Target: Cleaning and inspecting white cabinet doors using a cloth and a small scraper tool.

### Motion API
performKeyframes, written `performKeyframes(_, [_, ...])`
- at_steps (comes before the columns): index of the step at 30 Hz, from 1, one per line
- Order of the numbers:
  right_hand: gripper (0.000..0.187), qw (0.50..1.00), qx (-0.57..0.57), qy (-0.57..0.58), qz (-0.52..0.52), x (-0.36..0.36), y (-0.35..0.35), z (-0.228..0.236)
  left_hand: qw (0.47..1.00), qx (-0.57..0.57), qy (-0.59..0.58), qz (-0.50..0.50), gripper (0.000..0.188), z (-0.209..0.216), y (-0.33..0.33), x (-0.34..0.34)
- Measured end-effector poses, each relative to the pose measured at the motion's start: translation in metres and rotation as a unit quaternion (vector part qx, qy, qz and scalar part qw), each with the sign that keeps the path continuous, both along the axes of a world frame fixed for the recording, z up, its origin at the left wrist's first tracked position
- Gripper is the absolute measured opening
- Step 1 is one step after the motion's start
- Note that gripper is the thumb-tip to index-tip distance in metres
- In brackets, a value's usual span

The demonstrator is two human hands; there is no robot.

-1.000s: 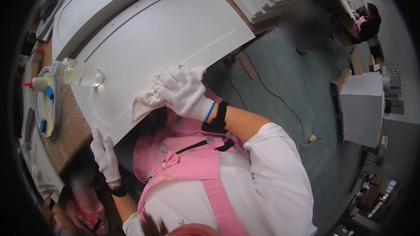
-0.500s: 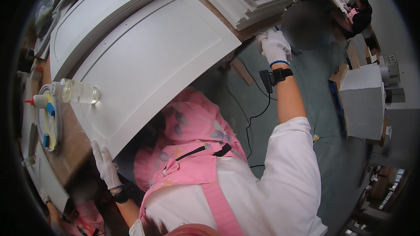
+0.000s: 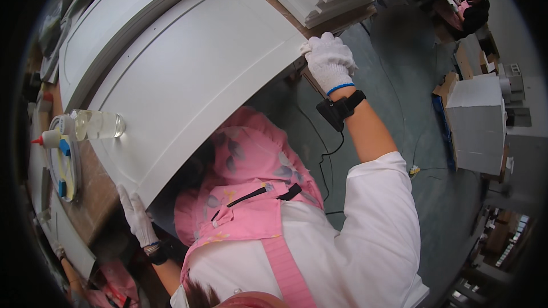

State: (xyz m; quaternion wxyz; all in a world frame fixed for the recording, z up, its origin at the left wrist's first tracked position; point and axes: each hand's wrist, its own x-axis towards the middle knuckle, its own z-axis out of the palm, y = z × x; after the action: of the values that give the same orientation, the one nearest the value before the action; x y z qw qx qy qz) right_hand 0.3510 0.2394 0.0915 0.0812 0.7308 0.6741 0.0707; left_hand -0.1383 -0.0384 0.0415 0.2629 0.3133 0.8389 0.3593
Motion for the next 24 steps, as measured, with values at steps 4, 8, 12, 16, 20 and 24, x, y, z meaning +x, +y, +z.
performKeyframes(4, [0.026,1.000,0.012,0.002,-0.002,0.008,0.006,-0.001,1.000,-0.016,-0.012,0.006,0.062,0.004,0.001,0.000])
performKeyframes(8, [0.027,1.000,-0.006,-0.008,0.000,-0.007,-0.004,-0.001,0.999,-0.038,-0.030,-0.001,0.061,0.009,0.003,-0.001])
performKeyframes(12, [0.029,0.999,-0.019,-0.029,0.007,0.005,0.009,0.004,0.999,-0.020,-0.039,-0.006,0.061,0.005,0.002,-0.001])
performKeyframes(16, [0.029,0.999,-0.043,-0.028,0.001,-0.013,-0.001,0.006,0.998,-0.037,-0.051,0.006,0.061,0.006,0.002,-0.002])
performKeyframes(20, [0.025,0.999,-0.022,-0.038,-0.003,-0.001,0.003,0.001,0.998,-0.042,-0.040,0.003,0.061,0.003,0.001,-0.004])
performKeyframes(24, [0.024,0.999,-0.021,-0.038,0.019,0.001,0.004,0.001,0.999,-0.031,-0.032,0.005,0.062,0.003,0.003,-0.002])
